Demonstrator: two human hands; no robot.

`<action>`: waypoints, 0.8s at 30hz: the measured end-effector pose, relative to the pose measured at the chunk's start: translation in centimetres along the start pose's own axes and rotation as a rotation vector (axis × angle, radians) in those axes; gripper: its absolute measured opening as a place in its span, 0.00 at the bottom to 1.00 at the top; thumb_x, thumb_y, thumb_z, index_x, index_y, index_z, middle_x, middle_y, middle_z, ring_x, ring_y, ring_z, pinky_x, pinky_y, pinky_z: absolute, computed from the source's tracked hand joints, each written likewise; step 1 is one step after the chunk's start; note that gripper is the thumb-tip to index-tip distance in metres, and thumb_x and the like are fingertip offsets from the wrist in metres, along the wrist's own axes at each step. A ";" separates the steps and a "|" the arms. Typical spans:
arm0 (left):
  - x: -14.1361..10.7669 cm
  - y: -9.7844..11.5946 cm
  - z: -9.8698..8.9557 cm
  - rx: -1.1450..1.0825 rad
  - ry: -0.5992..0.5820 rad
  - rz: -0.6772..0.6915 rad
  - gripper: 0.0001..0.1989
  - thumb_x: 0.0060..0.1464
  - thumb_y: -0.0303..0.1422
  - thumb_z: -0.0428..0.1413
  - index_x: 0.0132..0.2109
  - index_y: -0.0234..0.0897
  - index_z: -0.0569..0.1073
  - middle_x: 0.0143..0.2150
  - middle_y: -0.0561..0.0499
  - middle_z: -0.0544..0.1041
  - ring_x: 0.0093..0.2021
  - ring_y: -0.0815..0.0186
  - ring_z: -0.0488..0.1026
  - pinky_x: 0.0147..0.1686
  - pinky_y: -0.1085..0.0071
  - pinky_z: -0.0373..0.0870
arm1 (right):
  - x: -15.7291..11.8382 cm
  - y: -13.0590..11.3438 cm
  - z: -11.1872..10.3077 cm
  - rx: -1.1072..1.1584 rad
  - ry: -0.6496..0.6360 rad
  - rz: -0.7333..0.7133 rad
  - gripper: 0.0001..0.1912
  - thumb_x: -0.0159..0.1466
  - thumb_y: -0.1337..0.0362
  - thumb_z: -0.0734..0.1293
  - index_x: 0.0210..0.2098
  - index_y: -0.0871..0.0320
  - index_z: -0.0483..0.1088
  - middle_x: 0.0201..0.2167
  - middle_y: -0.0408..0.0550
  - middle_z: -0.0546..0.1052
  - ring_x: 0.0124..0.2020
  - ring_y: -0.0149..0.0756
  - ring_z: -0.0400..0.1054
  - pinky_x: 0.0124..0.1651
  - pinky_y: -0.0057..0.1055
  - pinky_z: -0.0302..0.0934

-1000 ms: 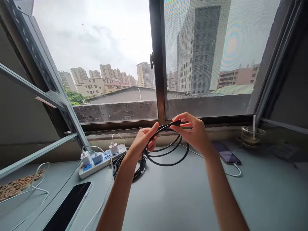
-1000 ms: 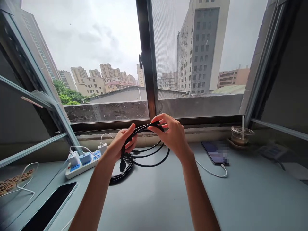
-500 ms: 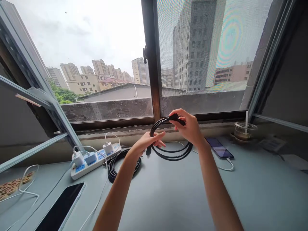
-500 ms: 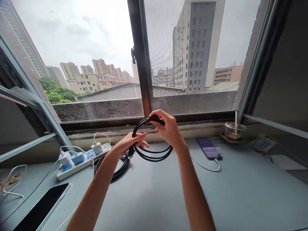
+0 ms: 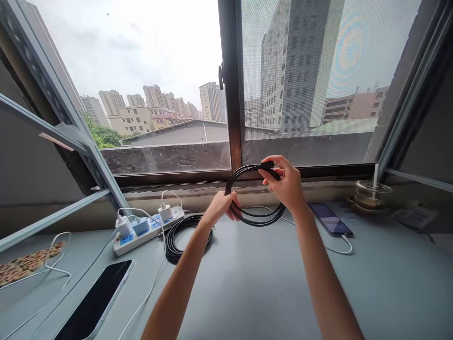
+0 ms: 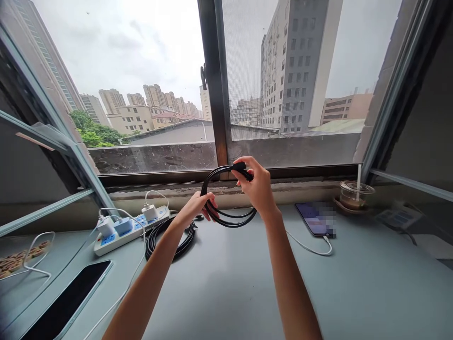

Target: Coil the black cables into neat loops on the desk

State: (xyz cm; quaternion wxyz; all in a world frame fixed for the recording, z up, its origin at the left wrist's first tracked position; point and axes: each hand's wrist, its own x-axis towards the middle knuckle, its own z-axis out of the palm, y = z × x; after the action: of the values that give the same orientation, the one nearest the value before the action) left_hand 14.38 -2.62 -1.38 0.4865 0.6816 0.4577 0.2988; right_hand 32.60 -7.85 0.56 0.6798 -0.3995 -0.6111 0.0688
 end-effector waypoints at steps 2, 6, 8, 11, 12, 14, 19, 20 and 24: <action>0.4 -0.3 -0.2 0.029 0.052 -0.015 0.17 0.50 0.43 0.50 0.21 0.36 0.65 0.15 0.45 0.73 0.13 0.64 0.70 0.13 0.74 0.60 | 0.1 0.9 -0.3 -0.029 -0.041 0.076 0.15 0.57 0.56 0.69 0.41 0.56 0.68 0.35 0.44 0.74 0.20 0.28 0.69 0.18 0.24 0.61; 1.8 -1.6 -0.6 0.106 0.133 -0.056 0.19 0.53 0.45 0.48 0.21 0.38 0.62 0.09 0.51 0.66 0.08 0.67 0.62 0.10 0.75 0.53 | 0.1 3.2 -1.1 -0.167 -0.252 0.265 0.15 0.55 0.60 0.69 0.42 0.56 0.68 0.30 0.41 0.74 0.21 0.29 0.71 0.22 0.24 0.64; 2.6 -2.5 -0.7 0.157 0.153 -0.072 0.18 0.54 0.44 0.48 0.22 0.38 0.61 0.09 0.53 0.64 0.08 0.68 0.61 0.10 0.75 0.52 | -0.1 4.6 -1.1 -0.193 -0.351 0.362 0.15 0.56 0.63 0.69 0.42 0.56 0.68 0.29 0.41 0.74 0.21 0.30 0.72 0.22 0.24 0.64; 3.7 -4.3 -0.7 0.272 0.139 -0.107 0.16 0.54 0.40 0.49 0.23 0.37 0.62 0.11 0.54 0.66 0.09 0.69 0.63 0.12 0.76 0.55 | -0.7 7.3 -0.6 -0.201 -0.479 0.498 0.11 0.57 0.64 0.67 0.39 0.58 0.69 0.23 0.41 0.73 0.21 0.33 0.72 0.17 0.23 0.61; 4.0 -5.0 -0.6 0.322 0.127 -0.126 0.15 0.54 0.38 0.50 0.22 0.37 0.62 0.11 0.54 0.66 0.10 0.68 0.65 0.13 0.75 0.57 | -1.0 8.3 -0.3 -0.208 -0.521 0.544 0.09 0.57 0.65 0.67 0.38 0.59 0.69 0.22 0.41 0.73 0.21 0.33 0.72 0.17 0.23 0.60; 4.5 -6.2 -0.4 0.434 0.106 -0.170 0.13 0.51 0.34 0.54 0.22 0.35 0.64 0.11 0.54 0.65 0.11 0.67 0.67 0.16 0.74 0.60 | -1.8 10.5 0.4 -0.232 -0.584 0.626 0.08 0.58 0.66 0.68 0.38 0.61 0.69 0.22 0.41 0.73 0.21 0.31 0.71 0.18 0.22 0.60; 5.1 -8.4 0.7 0.679 0.090 -0.252 0.12 0.53 0.33 0.56 0.25 0.31 0.69 0.18 0.53 0.69 0.19 0.65 0.73 0.28 0.70 0.69 | -4.2 15.5 2.5 -0.337 -0.624 0.726 0.14 0.65 0.60 0.64 0.47 0.62 0.68 0.36 0.46 0.74 0.30 0.29 0.70 0.32 0.29 0.68; 5.1 -8.8 1.0 0.719 0.093 -0.264 0.12 0.55 0.35 0.56 0.28 0.30 0.71 0.22 0.52 0.72 0.24 0.65 0.75 0.31 0.69 0.70 | -4.7 16.2 2.8 -0.361 -0.615 0.724 0.15 0.66 0.59 0.64 0.48 0.61 0.68 0.39 0.47 0.74 0.34 0.30 0.71 0.35 0.31 0.69; 5.1 -9.8 1.9 0.850 0.152 -0.288 0.14 0.60 0.39 0.54 0.47 0.33 0.72 0.45 0.47 0.74 0.43 0.63 0.73 0.44 0.60 0.72 | -6.2 18.1 3.9 -0.468 -0.589 0.688 0.16 0.65 0.59 0.64 0.50 0.60 0.67 0.46 0.50 0.73 0.43 0.36 0.70 0.45 0.40 0.68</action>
State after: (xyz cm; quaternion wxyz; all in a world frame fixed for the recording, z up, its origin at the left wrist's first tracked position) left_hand 14.74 2.33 -11.42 0.1652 0.7262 0.6643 0.0628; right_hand 34.75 2.48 -15.89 0.3089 -0.6830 -0.6089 0.2596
